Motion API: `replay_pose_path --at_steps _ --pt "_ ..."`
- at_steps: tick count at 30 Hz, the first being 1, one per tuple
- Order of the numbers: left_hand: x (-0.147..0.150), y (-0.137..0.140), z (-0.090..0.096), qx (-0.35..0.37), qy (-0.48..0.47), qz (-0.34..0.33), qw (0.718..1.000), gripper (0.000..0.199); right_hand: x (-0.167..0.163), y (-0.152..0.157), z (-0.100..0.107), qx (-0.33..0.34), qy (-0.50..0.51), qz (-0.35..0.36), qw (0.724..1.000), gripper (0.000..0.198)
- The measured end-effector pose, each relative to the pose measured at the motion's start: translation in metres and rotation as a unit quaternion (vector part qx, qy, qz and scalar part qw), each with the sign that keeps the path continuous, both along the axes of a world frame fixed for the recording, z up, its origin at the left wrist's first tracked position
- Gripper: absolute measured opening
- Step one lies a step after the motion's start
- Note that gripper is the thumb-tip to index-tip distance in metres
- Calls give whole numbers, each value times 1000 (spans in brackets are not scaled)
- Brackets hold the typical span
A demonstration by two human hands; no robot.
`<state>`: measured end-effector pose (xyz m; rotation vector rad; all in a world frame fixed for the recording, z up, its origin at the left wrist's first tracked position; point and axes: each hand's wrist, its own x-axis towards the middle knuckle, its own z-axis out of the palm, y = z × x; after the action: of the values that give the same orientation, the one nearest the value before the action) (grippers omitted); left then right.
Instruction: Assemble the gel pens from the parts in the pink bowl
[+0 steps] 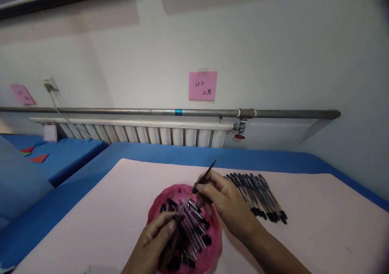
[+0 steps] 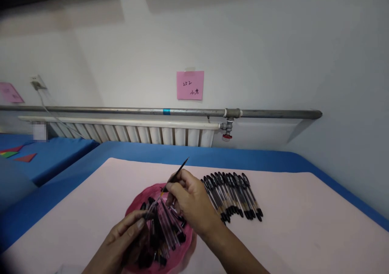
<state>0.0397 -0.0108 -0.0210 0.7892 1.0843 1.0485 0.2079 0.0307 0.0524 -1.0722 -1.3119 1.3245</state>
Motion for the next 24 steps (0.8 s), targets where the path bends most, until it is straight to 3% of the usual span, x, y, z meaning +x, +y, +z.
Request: replay_pose_path --at_steps 10,16,24 --pt "1 -4 15 -78 -60 -5 995 40 8 4 1 7 -4 59 998 6" --pt "-1 -6 18 -59 -64 -42 995 35 12 10 -5 -2 7 82 997 6" --pt "1 -5 20 -66 -91 -16 994 40 -2 2 -8 -10 -20 98 995 2"
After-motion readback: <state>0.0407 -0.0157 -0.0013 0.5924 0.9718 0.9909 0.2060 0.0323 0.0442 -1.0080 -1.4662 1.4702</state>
